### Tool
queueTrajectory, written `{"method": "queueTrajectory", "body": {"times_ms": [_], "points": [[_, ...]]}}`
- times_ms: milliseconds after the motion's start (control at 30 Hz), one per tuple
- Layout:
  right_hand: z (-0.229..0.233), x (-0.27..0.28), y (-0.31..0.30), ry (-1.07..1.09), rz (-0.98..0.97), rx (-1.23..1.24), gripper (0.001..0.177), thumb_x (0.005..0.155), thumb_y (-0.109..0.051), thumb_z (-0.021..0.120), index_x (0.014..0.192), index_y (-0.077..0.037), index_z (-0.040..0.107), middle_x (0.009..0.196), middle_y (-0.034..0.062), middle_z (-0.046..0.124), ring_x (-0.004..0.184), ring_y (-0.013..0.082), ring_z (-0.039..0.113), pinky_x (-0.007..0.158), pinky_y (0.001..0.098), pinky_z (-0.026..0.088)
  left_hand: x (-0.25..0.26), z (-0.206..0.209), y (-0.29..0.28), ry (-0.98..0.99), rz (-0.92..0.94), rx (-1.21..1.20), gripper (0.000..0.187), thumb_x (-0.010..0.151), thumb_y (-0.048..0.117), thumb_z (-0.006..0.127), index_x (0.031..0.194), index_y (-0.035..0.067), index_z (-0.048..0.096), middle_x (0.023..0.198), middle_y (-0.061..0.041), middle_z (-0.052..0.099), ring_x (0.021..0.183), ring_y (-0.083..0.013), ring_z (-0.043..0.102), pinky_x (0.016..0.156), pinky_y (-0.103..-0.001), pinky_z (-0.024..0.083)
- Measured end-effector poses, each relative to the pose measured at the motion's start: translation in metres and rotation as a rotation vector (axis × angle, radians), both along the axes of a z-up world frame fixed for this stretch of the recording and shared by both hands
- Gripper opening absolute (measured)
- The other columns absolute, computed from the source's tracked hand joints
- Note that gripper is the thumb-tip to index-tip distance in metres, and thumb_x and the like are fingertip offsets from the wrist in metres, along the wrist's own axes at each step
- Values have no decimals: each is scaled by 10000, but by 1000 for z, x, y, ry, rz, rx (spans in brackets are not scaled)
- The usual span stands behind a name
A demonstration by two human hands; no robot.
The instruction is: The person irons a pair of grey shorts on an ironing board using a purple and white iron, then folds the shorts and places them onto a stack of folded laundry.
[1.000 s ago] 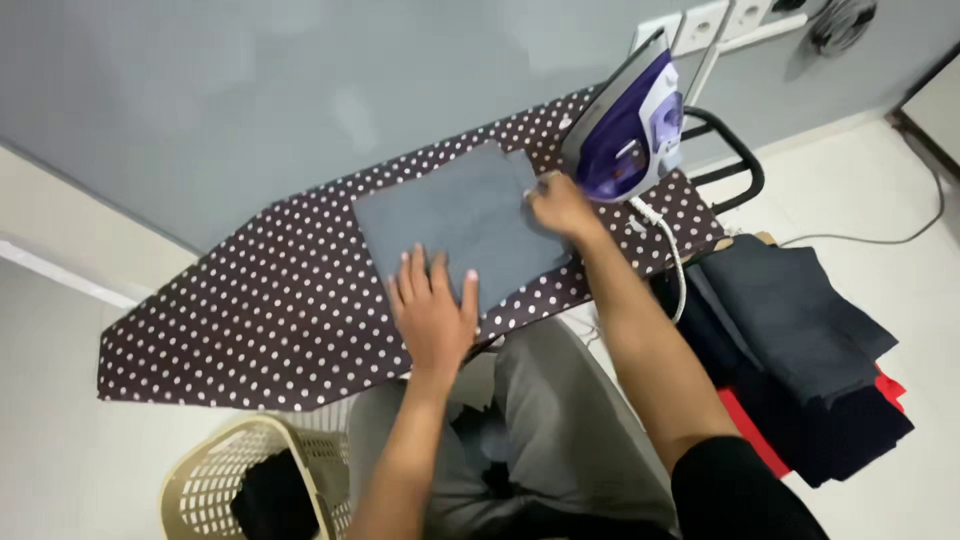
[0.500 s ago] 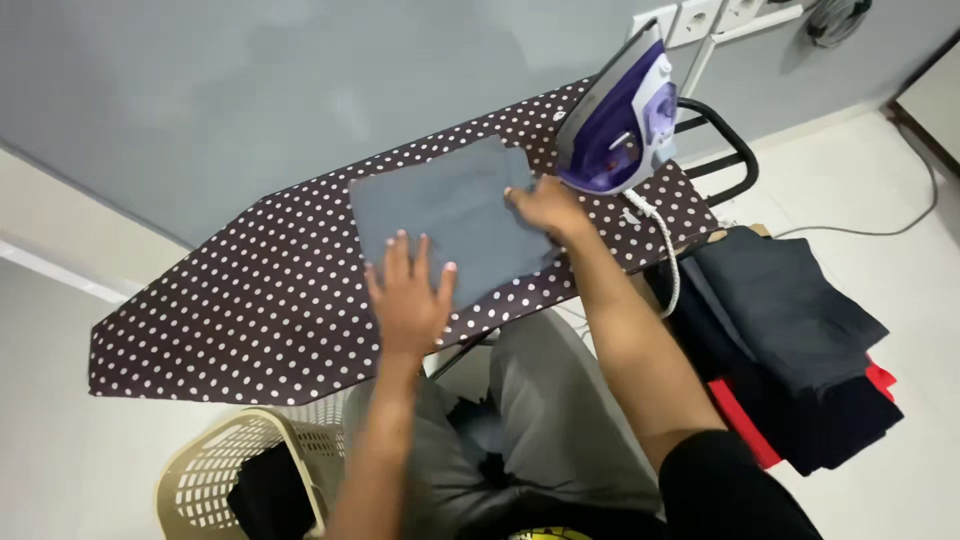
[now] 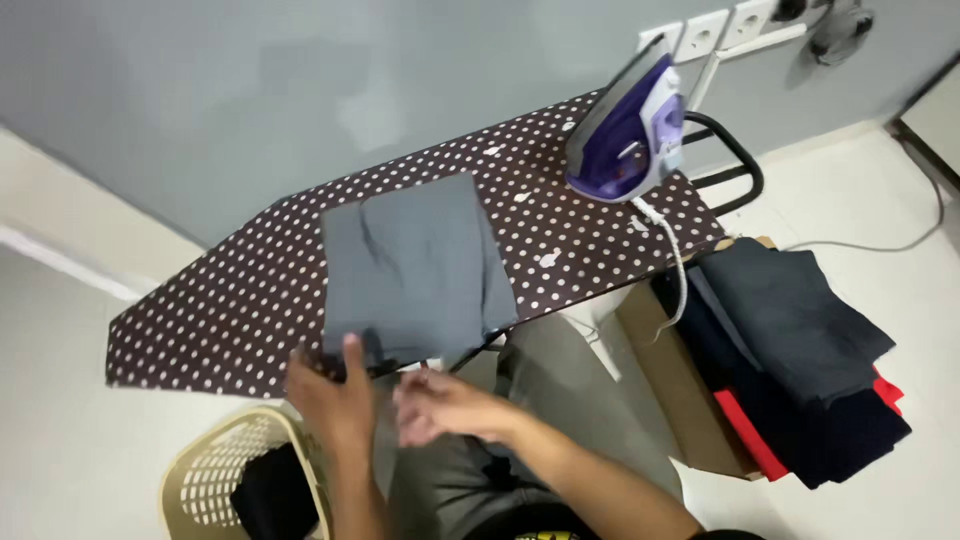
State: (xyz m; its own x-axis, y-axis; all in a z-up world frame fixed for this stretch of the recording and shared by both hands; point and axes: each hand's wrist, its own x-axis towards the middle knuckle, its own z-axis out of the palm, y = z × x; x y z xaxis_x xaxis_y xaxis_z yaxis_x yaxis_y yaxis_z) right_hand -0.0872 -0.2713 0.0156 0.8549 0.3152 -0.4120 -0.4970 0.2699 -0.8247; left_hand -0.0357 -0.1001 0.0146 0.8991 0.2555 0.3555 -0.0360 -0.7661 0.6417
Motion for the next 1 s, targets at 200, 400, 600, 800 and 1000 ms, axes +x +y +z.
{"method": "queueTrajectory", "body": {"times_ms": [200,400,600,800,1000], "points": [[65,50,-55,-258,154,-430,248,1110,-205,457,1202,-114,668,933,130,753,719,197,713,595,281,567,-48,19,-4,515,95,-362,653,911,669,524,1186,78,564,973,-83,625,855,-264,658,701,-393,456],[55,153,-109,-130,-412,-1051,775,901,-661,604,1416,-90,507,1412,126,631,1275,321,616,1045,451,483,-53,54,-64,938,-219,-927,861,866,709,395,1206,-7,730,1008,-192,812,819,-290,776,692,-349,618],[-26,156,-128,-212,-407,-988,579,934,-228,698,1410,57,532,1172,307,681,858,346,700,643,485,595,-47,42,-95,907,-339,-1320,1005,1003,723,437,1575,-87,273,1439,-377,555,1292,-443,645,1084,-524,521],[-3,52,-104,-250,-583,-545,736,1001,-65,594,1555,17,118,1085,321,643,600,294,715,494,387,626,-27,55,-75,800,-57,-1202,991,965,593,628,1657,39,183,1488,-346,303,1206,-533,657,1068,-654,371],[-5,5,-88,-254,-608,-478,672,967,-72,650,1477,5,221,797,203,688,478,211,613,419,281,525,38,44,-20,648,-123,-562,850,879,520,741,1494,-18,504,1449,-306,560,1386,-492,519,1134,-639,347]]}}
